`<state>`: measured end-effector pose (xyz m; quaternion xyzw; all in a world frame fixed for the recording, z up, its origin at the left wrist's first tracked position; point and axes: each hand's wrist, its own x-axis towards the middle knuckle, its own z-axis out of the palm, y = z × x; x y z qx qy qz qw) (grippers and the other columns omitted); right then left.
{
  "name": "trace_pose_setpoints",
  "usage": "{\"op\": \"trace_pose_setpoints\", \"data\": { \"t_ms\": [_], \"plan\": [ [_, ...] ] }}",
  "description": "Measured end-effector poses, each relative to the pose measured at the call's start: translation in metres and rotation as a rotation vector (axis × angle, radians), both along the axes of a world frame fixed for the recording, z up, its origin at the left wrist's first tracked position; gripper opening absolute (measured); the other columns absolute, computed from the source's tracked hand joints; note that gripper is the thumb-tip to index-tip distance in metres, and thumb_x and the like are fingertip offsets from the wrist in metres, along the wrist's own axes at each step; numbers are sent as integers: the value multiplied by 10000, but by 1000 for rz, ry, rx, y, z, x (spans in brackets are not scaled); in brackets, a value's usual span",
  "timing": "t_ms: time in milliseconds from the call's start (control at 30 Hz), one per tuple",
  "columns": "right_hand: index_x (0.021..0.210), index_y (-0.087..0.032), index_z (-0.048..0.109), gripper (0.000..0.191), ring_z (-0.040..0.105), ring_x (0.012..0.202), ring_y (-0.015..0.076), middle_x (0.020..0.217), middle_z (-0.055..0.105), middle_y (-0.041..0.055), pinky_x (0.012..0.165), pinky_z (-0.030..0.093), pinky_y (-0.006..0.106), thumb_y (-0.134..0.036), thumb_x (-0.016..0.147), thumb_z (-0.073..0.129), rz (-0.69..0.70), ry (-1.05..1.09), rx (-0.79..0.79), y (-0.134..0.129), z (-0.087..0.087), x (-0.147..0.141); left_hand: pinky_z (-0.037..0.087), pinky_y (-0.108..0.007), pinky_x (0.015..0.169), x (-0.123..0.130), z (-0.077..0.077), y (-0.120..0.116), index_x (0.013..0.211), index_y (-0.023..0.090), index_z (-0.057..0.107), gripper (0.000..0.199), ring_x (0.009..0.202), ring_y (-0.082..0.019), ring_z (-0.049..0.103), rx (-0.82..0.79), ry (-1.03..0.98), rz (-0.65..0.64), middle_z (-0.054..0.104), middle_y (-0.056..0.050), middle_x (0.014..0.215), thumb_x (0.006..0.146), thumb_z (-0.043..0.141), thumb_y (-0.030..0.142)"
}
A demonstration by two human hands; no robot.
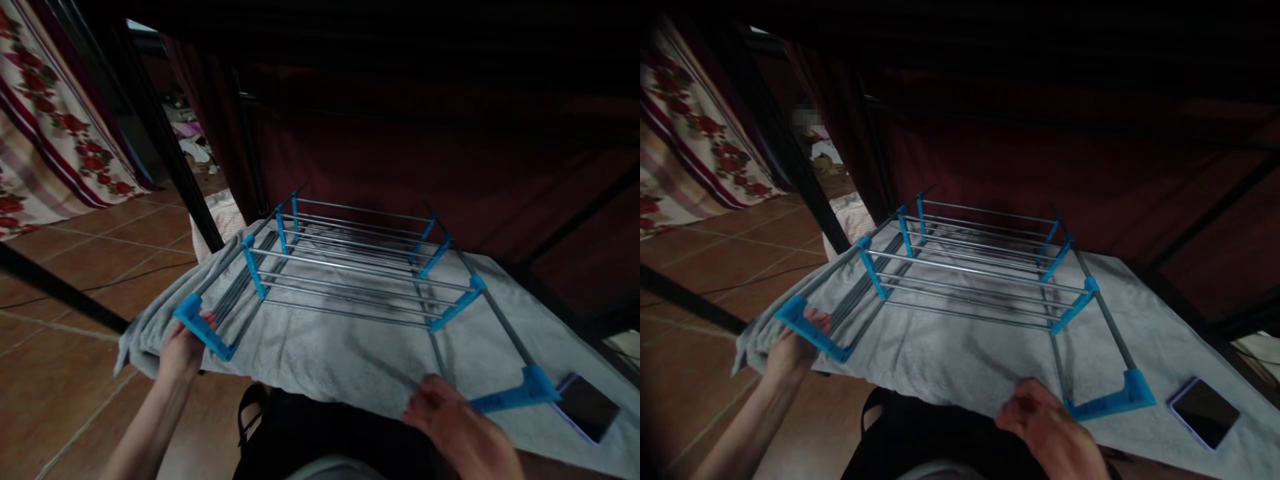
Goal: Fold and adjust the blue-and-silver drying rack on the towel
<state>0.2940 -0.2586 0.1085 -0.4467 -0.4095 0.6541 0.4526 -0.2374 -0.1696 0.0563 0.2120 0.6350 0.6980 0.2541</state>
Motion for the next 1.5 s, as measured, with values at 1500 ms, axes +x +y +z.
{"op": "trace_pose_setpoints", "data": {
  "t_ms": [1500],
  "plan": [
    [854,-254,741,241,769,990,201,1058,798,4,1093,601,446,-331,751,945,-210,517,-111,207,-56,-197,495,-383,882,76,-28,156,942,239,543,374,884,-231,590,164,442,15,596,-28,892,845,680,574]
  ]
}}
